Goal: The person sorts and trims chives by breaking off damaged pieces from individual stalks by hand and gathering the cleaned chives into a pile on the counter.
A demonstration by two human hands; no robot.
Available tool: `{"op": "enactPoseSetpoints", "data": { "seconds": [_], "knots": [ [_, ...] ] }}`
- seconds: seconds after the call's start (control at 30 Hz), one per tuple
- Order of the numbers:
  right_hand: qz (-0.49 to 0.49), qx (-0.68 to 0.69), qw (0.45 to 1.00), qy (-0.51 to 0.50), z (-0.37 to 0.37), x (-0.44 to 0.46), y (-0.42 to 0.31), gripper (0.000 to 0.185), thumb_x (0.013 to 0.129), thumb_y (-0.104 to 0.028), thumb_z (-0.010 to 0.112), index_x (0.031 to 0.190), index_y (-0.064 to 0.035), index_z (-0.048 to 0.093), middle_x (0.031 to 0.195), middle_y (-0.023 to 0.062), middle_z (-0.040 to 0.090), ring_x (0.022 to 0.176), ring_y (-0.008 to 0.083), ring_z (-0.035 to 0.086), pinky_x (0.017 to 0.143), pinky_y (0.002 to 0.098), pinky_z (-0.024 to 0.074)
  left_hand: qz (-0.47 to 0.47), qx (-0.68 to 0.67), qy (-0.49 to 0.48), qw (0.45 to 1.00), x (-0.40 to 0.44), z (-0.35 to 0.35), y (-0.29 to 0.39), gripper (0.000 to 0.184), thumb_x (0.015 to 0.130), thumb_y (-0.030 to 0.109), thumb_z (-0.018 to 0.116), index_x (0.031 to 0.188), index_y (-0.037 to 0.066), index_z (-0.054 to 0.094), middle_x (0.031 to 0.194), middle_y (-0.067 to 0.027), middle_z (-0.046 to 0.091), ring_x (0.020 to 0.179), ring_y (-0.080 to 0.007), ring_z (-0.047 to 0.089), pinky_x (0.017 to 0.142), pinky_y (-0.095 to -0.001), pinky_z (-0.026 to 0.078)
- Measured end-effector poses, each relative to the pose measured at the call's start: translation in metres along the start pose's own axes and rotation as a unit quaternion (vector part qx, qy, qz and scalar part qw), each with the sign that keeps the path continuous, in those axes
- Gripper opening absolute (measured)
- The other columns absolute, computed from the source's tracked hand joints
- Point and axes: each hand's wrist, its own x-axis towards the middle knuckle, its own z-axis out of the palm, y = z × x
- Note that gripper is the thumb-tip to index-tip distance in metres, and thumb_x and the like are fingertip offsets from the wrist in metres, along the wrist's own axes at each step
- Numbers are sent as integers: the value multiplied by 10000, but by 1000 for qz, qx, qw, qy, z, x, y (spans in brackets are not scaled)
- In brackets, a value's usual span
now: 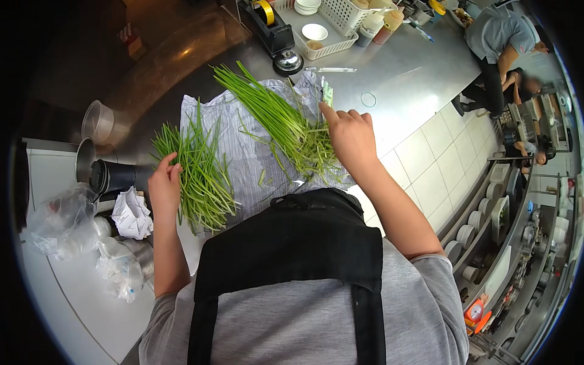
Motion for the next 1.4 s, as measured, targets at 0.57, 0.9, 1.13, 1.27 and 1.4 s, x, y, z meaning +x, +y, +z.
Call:
{"op": "enactPoseSetpoints", "data": {
  "seconds": [0.57, 0.9, 1.13, 1.27, 1.4],
  "knots": [
    [0, -36, 994, -105, 27, 29, -21, 156, 773, -115, 574, 915, -77, 627, 884, 37, 643, 894, 214, 583, 693, 401, 398, 72, 78, -71, 992, -3, -3, 13, 221, 752, 138, 706, 947, 114, 604, 779, -57, 568, 723, -250, 573, 620, -374, 447],
    [-44, 47, 998, -6, 80, 50, -39, 146, 779, -211, 617, 803, -71, 650, 832, 53, 640, 843, 244, 611, 743, 410, 444, 173, -44, -21, 984, -4, 26, 63, 146, 784, 165, 683, 891, 97, 612, 724, -54, 549, 609, -217, 549, 568, -329, 447],
    [176, 487, 845, -132, 48, 47, -19, 159, 820, -111, 598, 923, -19, 677, 792, 75, 679, 738, 145, 628, 719, 257, 473, 7, -415, -308, 856, 11, 102, 102, 206, 898, 196, 600, 1020, 33, 632, 820, -26, 602, 713, -84, 538, 648, -218, 445],
    [185, 620, 752, -124, 38, 28, -19, 145, 854, -96, 597, 899, 28, 656, 789, 44, 654, 739, 89, 577, 706, 228, 453, -181, -628, -337, 678, 19, 140, 130, 239, 917, 204, 584, 1038, 6, 639, 861, -2, 617, 727, -51, 531, 668, -191, 445],
    [179, 672, 711, -101, 30, 4, -19, 127, 886, -105, 588, 923, 5, 641, 806, 33, 643, 739, 67, 559, 669, 206, 434, -114, -647, -345, 671, 23, 148, 144, 229, 936, 175, 548, 1060, -4, 619, 981, -37, 620, 809, -63, 544, 758, -203, 463]
  ]
}}
